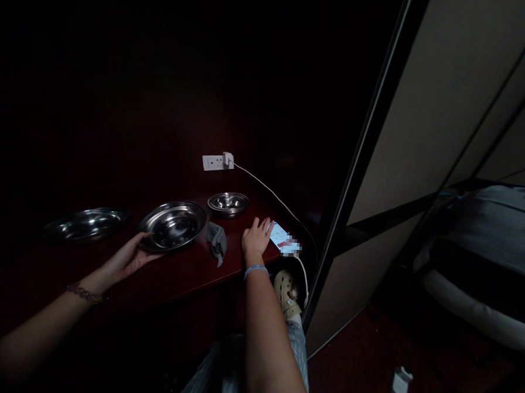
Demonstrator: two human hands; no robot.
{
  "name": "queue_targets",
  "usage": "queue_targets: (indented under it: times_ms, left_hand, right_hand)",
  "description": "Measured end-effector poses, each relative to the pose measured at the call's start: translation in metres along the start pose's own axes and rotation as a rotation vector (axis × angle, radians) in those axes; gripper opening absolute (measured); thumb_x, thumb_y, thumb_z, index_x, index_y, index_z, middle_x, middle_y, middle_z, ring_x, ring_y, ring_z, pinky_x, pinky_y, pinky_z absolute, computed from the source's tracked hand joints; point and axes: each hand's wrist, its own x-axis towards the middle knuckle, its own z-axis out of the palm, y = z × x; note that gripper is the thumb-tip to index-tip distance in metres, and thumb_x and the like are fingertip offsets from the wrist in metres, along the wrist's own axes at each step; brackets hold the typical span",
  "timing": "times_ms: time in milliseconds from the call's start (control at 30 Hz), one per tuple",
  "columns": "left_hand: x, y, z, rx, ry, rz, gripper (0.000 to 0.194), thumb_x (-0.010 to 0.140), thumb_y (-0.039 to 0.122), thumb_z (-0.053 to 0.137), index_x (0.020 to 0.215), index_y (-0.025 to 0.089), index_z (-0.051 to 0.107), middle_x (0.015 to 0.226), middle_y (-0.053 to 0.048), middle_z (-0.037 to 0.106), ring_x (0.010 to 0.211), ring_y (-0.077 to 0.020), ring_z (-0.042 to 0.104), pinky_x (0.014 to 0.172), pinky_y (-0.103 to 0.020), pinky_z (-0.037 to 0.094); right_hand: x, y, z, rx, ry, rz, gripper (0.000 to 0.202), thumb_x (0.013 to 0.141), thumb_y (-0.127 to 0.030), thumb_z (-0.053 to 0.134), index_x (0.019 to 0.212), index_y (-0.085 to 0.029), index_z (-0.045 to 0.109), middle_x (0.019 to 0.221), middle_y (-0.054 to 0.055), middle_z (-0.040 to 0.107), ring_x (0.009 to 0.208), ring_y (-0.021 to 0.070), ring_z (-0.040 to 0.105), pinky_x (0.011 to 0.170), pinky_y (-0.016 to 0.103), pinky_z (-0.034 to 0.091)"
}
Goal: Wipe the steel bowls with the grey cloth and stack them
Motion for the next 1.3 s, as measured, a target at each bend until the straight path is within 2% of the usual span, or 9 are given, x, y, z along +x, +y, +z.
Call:
queue_targets:
  times_ms: [100, 200, 267, 500, 667, 833, 1000, 1133, 1300]
  left_hand:
    - [0.002, 0.000, -0.002, 0.012, -0.002, 0.011, 0.036, 0.099, 0.011, 0.052, 0.134, 0.011, 0.061, 0.096, -0.010, 0.079, 0.077, -0.0197, 0.079, 0.072, -0.031, 0.068]
    - [0.004, 0.000, -0.004, 0.002, -0.007, 0.016, 0.035, 0.099, 0.010, 0.050, 0.132, 0.009, 0.061, 0.094, -0.011, 0.078, 0.077, -0.0199, 0.079, 0.072, -0.031, 0.068]
    - [0.006, 0.000, -0.006, -0.020, -0.002, 0.026, 0.034, 0.100, 0.010, 0.050, 0.131, 0.009, 0.061, 0.096, -0.012, 0.078, 0.079, -0.0203, 0.079, 0.072, -0.031, 0.068]
    - [0.010, -0.001, -0.012, -0.039, 0.040, 0.072, 0.030, 0.099, 0.011, 0.053, 0.127, 0.008, 0.063, 0.099, -0.012, 0.078, 0.080, -0.0190, 0.078, 0.073, -0.031, 0.068]
    - [0.005, 0.001, -0.006, -0.036, 0.045, 0.087, 0.028, 0.098, 0.010, 0.052, 0.123, 0.013, 0.065, 0.098, -0.009, 0.078, 0.079, -0.0176, 0.078, 0.073, -0.030, 0.067]
    - [0.001, 0.003, -0.001, -0.022, 0.080, 0.098, 0.022, 0.099, 0.011, 0.051, 0.113, 0.014, 0.068, 0.089, -0.008, 0.078, 0.075, -0.0167, 0.077, 0.072, -0.027, 0.067]
    - [0.000, 0.004, -0.002, 0.000, 0.124, 0.129, 0.026, 0.097, 0.012, 0.053, 0.118, 0.017, 0.068, 0.097, -0.008, 0.080, 0.080, -0.0170, 0.078, 0.076, -0.027, 0.066]
    - [0.002, 0.004, -0.006, 0.009, 0.127, 0.168, 0.022, 0.098, 0.013, 0.054, 0.113, 0.014, 0.070, 0.104, -0.011, 0.080, 0.091, -0.0203, 0.079, 0.082, -0.032, 0.067]
    - [0.008, 0.001, -0.011, 0.007, 0.161, 0.259, 0.021, 0.100, 0.012, 0.053, 0.111, 0.014, 0.070, 0.102, -0.005, 0.080, 0.091, -0.0155, 0.077, 0.082, -0.026, 0.066]
  right_hand:
    - [-0.001, -0.007, -0.010, 0.049, 0.031, -0.197, 0.045, 0.097, -0.018, 0.048, 0.138, -0.006, 0.059, 0.146, 0.025, 0.062, 0.144, 0.0345, 0.047, 0.123, 0.052, 0.027]
    - [-0.005, -0.019, -0.022, 0.129, -0.011, -0.374, 0.035, 0.102, -0.019, 0.044, 0.130, -0.012, 0.063, 0.131, 0.018, 0.070, 0.127, 0.0302, 0.057, 0.111, 0.043, 0.041]
    - [-0.010, -0.026, -0.028, 0.176, -0.052, -0.437, 0.031, 0.106, -0.024, 0.041, 0.124, -0.015, 0.064, 0.124, 0.015, 0.071, 0.117, 0.0278, 0.061, 0.102, 0.038, 0.046]
    - [-0.019, -0.036, -0.037, 0.303, -0.176, -0.513, 0.025, 0.109, -0.035, 0.047, 0.117, -0.018, 0.063, 0.109, 0.008, 0.075, 0.098, 0.0203, 0.070, 0.086, 0.028, 0.048]
    - [-0.020, -0.037, -0.038, 0.305, -0.183, -0.585, 0.026, 0.109, -0.035, 0.047, 0.118, -0.019, 0.065, 0.115, 0.009, 0.075, 0.105, 0.0209, 0.068, 0.091, 0.028, 0.047]
    - [-0.024, -0.044, -0.036, 0.327, -0.152, -0.756, 0.030, 0.105, -0.038, 0.055, 0.123, -0.018, 0.068, 0.118, 0.009, 0.073, 0.110, 0.0220, 0.063, 0.096, 0.031, 0.047]
    - [-0.027, -0.061, -0.027, 0.295, -0.259, -0.964, 0.029, 0.100, -0.043, 0.065, 0.112, -0.018, 0.074, 0.108, 0.007, 0.075, 0.104, 0.0219, 0.064, 0.092, 0.031, 0.048]
    - [-0.030, -0.082, -0.018, 0.207, -0.284, -0.965, 0.039, 0.101, -0.049, 0.062, 0.121, -0.017, 0.071, 0.120, 0.010, 0.073, 0.110, 0.0242, 0.065, 0.089, 0.034, 0.050]
    - [-0.034, -0.107, -0.007, 0.112, -0.292, -0.767, 0.035, 0.106, -0.042, 0.054, 0.121, -0.014, 0.070, 0.117, 0.013, 0.075, 0.114, 0.0263, 0.066, 0.093, 0.039, 0.051]
